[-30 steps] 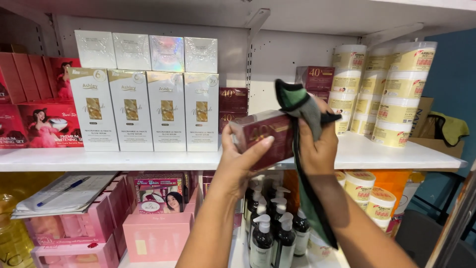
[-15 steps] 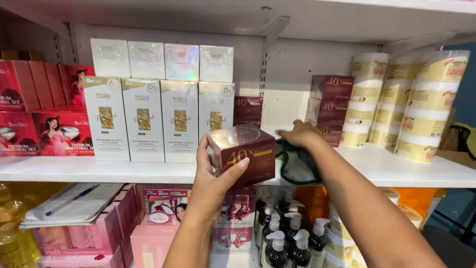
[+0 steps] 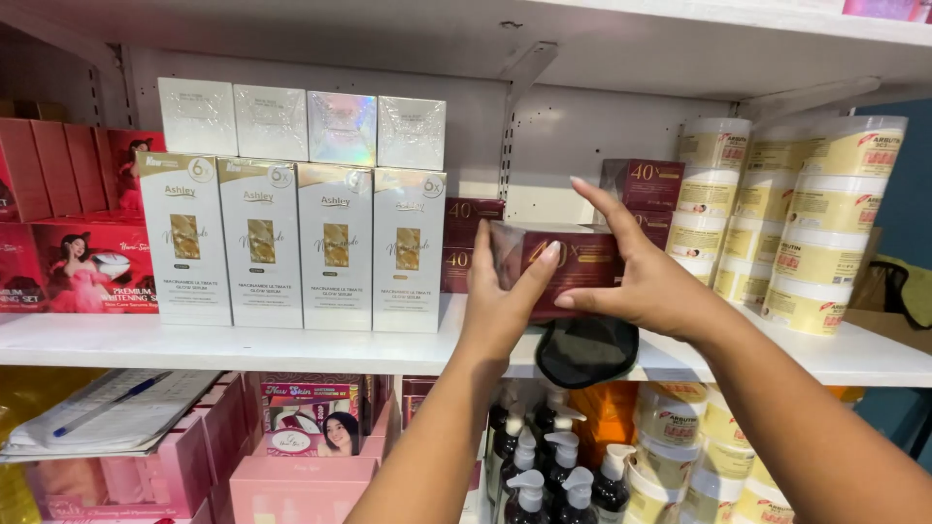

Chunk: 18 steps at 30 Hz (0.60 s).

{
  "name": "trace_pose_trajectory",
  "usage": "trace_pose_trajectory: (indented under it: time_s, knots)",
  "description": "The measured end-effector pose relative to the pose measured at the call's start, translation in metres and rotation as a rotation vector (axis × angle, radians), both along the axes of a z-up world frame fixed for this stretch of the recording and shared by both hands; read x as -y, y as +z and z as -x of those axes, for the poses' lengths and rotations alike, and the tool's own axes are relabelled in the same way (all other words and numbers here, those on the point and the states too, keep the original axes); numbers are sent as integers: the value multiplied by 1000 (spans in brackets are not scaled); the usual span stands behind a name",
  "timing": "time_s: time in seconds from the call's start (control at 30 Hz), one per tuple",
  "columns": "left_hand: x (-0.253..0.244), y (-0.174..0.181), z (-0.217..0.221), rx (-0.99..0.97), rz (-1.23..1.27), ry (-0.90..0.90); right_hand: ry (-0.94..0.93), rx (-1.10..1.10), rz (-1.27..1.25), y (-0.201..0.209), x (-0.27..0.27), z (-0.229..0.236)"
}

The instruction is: Cleaning and dusting cosmetic product boxes on a retail shelf using a cloth.

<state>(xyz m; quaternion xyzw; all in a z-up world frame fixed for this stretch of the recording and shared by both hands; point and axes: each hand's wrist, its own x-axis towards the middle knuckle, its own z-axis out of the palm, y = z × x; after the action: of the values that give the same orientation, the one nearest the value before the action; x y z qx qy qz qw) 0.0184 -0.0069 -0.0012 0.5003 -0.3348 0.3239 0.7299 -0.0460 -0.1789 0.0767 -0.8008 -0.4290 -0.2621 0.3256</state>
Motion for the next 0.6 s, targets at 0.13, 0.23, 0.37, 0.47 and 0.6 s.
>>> trace_pose_trajectory:
  time_s: [0.13,0.23,0.37,0.47,0.6]
  knots:
    - [7,12,-21,-59,43,-16,-165,-38,-78,-4,-5,-29]
    - [5,16,-17,-207,101,-38,-230,-25,-139,-3,-12,-55]
    - [-2,0,-27,-203,-46,180,-184,96,-164,11,-26,-92]
    - [1,-22,-52,-150,-170,409,-213,121,-190,32,-42,-110]
    - [1,-26,-53,-165,-290,566,-260,99,-232,62,-66,-137]
